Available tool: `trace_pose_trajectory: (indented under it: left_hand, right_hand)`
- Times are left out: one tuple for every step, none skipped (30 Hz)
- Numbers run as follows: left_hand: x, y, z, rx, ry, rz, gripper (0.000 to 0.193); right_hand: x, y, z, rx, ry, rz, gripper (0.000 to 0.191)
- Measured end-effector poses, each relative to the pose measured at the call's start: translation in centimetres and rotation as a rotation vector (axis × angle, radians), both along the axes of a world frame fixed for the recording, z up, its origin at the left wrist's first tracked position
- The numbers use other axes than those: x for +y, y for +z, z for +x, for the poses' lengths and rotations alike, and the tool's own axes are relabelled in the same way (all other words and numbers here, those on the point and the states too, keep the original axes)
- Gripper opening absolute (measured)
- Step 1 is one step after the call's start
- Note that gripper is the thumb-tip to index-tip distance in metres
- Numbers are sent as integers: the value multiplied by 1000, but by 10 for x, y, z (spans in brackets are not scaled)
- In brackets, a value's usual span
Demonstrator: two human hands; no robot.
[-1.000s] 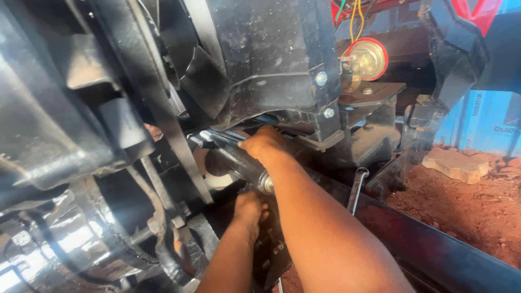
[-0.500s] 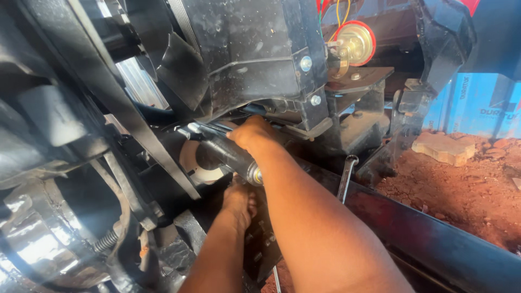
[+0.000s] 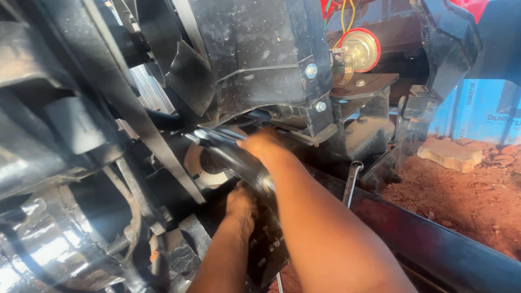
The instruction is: The person uses a wrench to tighten a bolt on a mechanical component attached to a vehicle's undercarriage. The hands are visible manipulating the tool while the camera shakes significantly.
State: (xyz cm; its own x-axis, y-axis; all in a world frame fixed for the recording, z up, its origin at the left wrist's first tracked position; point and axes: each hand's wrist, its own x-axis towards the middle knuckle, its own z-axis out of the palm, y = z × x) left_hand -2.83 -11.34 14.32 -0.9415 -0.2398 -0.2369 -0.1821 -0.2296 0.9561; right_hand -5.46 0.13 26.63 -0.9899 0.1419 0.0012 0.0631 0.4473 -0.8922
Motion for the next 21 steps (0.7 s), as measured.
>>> trace_pose_trajectory:
  left_hand:
    - [1, 2, 0, -93, 28, 29, 35]
    - [4, 6, -2, -176, 55, 63, 41]
    - [8, 8, -4, -171, 43, 61, 38]
    - [7, 5, -1, -181, 33, 42, 35]
    - [12, 9, -6, -149, 13, 47, 32]
    - [11, 9, -5, -135, -3, 37, 29]
    - [12, 7, -5, -138, -3, 39, 26]
    - [8, 4, 0, -152, 4, 32, 23]
    - [6, 1, 3, -169, -8, 20, 25]
    - [5, 1, 3, -162, -34, 16, 26]
    - [4, 1, 5, -157, -56, 14, 28]
    - [4, 1, 6, -141, -83, -5, 27]
    - [3, 0, 7, -130, -103, -29, 26]
    - [2, 1, 8, -117, -123, -57, 25]
    - [2, 2, 8, -109, -117, -53, 24]
    - [2, 2, 8, -107, -112, -51, 24]
    - [2, 2, 8, -100, -114, -47, 23]
    - [2, 2, 8, -99, -118, -32, 21]
    - [2, 2, 7, -100, -122, -17, 20]
    - [1, 1, 7, -103, -123, -3, 18]
    - [1, 0, 7, -107, -121, 8, 18]
  right_hand:
    - [1, -4, 0, 4, -7, 7, 52]
    - [0, -8, 0, 16, -7, 15, 52]
    - [-1, -12, 0, 19, -5, 17, 52]
    - [-4, -17, 0, 30, -7, 16, 52]
    - [-6, -20, -1, 65, -18, 30, 52]
    - [-10, -23, -1, 87, -24, 31, 52]
    - [-12, -25, -2, 83, -19, 34, 52]
    - [-15, -27, -3, 62, -9, 21, 52]
    - [-16, -28, -4, 5, 17, 10, 48]
    - [-16, -29, -6, 34, -6, 22, 50]
    - [-16, -29, -7, 61, -24, 38, 53]
    - [-15, -29, -9, 78, -34, 53, 55]
    - [-14, -30, -10, 72, -28, 65, 55]
    - [-13, -30, -11, 68, -23, 73, 55]
    - [-12, -30, -11, 61, -16, 81, 55]
    - [-11, -30, -10, 47, -7, 63, 54]
    - [-11, -30, -10, 38, -4, 47, 52]
    - [-11, -30, -9, 30, -4, 31, 51]
    - [-11, -29, -8, 20, -8, 13, 50]
    - [-12, -29, -6, 9, -10, -7, 50]
    - [-12, -28, -5, -3, -12, -27, 49]
